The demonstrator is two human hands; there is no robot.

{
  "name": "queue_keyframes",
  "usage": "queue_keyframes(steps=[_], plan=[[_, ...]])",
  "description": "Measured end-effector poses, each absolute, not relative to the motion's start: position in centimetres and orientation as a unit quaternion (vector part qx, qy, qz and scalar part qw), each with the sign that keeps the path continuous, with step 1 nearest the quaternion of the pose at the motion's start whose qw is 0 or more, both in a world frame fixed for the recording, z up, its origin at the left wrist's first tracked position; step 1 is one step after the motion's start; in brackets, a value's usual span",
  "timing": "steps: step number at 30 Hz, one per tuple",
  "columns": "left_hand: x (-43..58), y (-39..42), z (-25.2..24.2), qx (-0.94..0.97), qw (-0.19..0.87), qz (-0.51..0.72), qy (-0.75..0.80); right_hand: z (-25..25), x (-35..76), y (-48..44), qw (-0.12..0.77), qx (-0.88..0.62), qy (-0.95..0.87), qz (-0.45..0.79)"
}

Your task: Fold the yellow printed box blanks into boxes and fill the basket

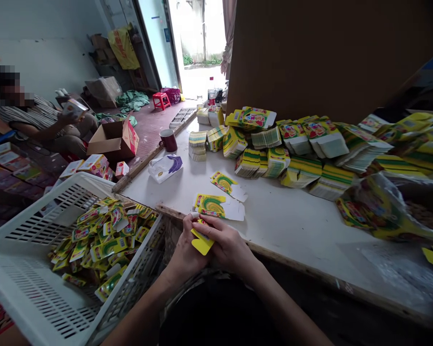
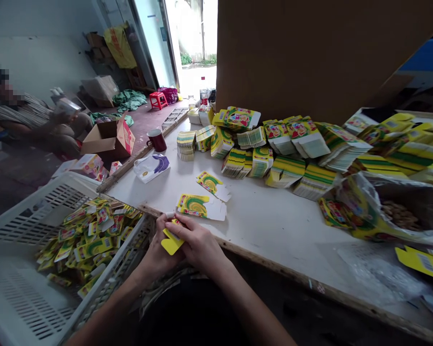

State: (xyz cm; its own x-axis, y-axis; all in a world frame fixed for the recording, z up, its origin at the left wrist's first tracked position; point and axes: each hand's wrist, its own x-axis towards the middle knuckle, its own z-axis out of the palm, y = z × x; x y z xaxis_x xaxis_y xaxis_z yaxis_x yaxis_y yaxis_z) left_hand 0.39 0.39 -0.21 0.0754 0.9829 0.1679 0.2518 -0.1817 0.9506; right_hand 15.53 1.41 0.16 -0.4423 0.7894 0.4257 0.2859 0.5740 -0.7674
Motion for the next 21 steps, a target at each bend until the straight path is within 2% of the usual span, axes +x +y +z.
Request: queue_keyframes(steps=[4, 11, 14, 21], plan=[[0.2, 0.4, -0.3, 0.654, 0.350, 0.432, 0.513, -0.2, 15.5, 1.3, 0.401, -0.327, -0.785, 0.339], [0.3, 0.5, -0.6, 0.704, 0.212, 0.389, 0.555, -2.1, 15.2, 1.3, 0.481, -0.401, -0.693, 0.357], [-0.1, 0.7, -0.6, 0.722, 0.192, 0.368, 0.553, -2.4, 15.8, 1.4, 0.445, -0.393, -0.724, 0.351], [-0.6, 0.6, -0.7, 0.719, 0.223, 0.337, 0.566, -1.3, 16.9, 1.8, 0.339, -0.380, -0.782, 0.361]])
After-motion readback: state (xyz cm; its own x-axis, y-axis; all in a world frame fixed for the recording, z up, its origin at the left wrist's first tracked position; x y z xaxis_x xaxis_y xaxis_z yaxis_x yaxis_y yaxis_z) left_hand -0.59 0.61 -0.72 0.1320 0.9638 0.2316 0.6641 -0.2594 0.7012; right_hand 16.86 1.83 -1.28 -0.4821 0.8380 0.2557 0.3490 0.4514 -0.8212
